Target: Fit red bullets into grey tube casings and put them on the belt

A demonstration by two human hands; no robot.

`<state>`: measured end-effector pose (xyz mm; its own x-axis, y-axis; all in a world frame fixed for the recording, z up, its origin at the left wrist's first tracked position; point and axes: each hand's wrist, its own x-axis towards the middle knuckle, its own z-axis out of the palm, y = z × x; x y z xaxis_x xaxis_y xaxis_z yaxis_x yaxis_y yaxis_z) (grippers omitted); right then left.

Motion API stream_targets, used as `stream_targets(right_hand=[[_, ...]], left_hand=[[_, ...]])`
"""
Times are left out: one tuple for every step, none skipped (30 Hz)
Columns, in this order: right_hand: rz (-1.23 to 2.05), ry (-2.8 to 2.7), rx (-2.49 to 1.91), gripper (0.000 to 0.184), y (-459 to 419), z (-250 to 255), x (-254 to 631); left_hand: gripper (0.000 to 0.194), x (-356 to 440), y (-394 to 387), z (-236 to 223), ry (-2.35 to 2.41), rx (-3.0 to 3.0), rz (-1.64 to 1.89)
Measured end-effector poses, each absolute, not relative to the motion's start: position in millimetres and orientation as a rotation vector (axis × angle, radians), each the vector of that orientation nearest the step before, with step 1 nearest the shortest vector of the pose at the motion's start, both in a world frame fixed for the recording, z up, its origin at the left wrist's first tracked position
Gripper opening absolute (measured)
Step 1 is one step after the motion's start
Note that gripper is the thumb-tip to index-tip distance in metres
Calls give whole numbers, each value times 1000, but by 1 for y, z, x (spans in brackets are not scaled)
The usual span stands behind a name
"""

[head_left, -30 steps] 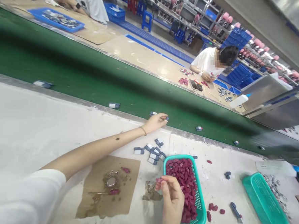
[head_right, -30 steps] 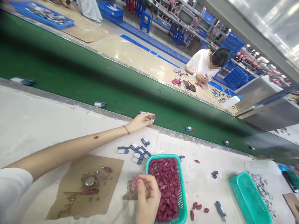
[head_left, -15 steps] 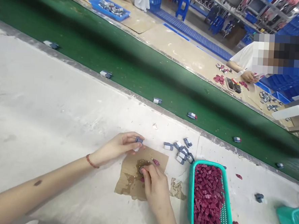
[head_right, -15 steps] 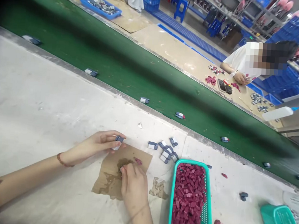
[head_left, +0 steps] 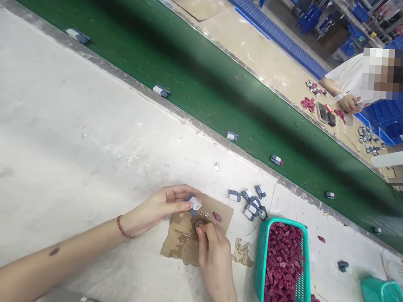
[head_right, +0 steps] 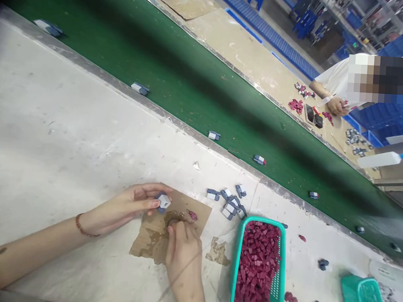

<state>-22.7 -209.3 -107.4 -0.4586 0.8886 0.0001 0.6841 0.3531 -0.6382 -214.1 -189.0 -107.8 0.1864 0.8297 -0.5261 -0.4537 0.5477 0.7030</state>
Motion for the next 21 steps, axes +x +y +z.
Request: stream_targets(right_hand=[[890,-2212,-1415,31,-210,-108,-22],[976,-2120,-1454,30,-210,-108,-22],[1071,-1997,-1493,29,-210,-107,-22],[1167,-1847,-1524,29,-210,-106,-21],[1252,-1684,-1538,29,-209,-105,-21],[1320,-1522,-1536,30,-208,-103,-21],[1364,-1376,-1517,32,-207,-101,-22],[1393,-1258,-1491,34,-206,-99,-23],[1409,-1168,-1463,35,-206,-97,-25],[1422,-1101,-1437,36,-205,-95,-27],[1432,-1050,-1417,37,-204,-93,-30],[1443,-1014,-1401,37,-203,-92,-32],[1453,-988,-1391,38,-203,-91,-35],[1462,-972,-1387,38,-202,-90,-37],[1468,-964,-1386,38,-202,-90,-40],[1473,-965,-1386,38,-202,-90,-42],[1474,-974,-1384,37,-202,-90,-43],[1475,-990,-1382,37,-202,-90,-44],[1469,-1008,-1383,37,-202,-90,-45],[1458,-1030,-1384,37,-202,-91,-46],[1442,-1055,-1387,37,-202,-91,-47]], left_hand=[[37,-213,-190,-108,1026,445,937],[34,-212,-191,-109,1025,447,931],[33,-211,-192,-110,1028,443,929],[33,-209,-193,-111,1036,438,930],[33,-207,-194,-112,1047,436,933],[33,-205,-195,-113,1062,439,940],[33,-204,-197,-114,1076,448,951],[33,-202,-198,-114,1084,458,965],[33,-201,-200,-114,1081,465,982],[34,-199,-202,-114,1068,468,999],[34,-198,-204,-113,1049,468,1011],[34,-197,-205,-113,1033,468,1020],[33,-196,-207,-112,1023,471,1026],[33,-196,-208,-112,1022,478,1030],[33,-196,-208,-111,1028,486,1032],[32,-196,-209,-110,1033,496,1032],[32,-196,-209,-110,1036,504,1031],[32,-196,-209,-110,1038,510,1029],[32,-196,-209,-109,1041,516,1027],[32,-196,-209,-109,1048,524,1027],[31,-195,-210,-109,1059,536,1024]])
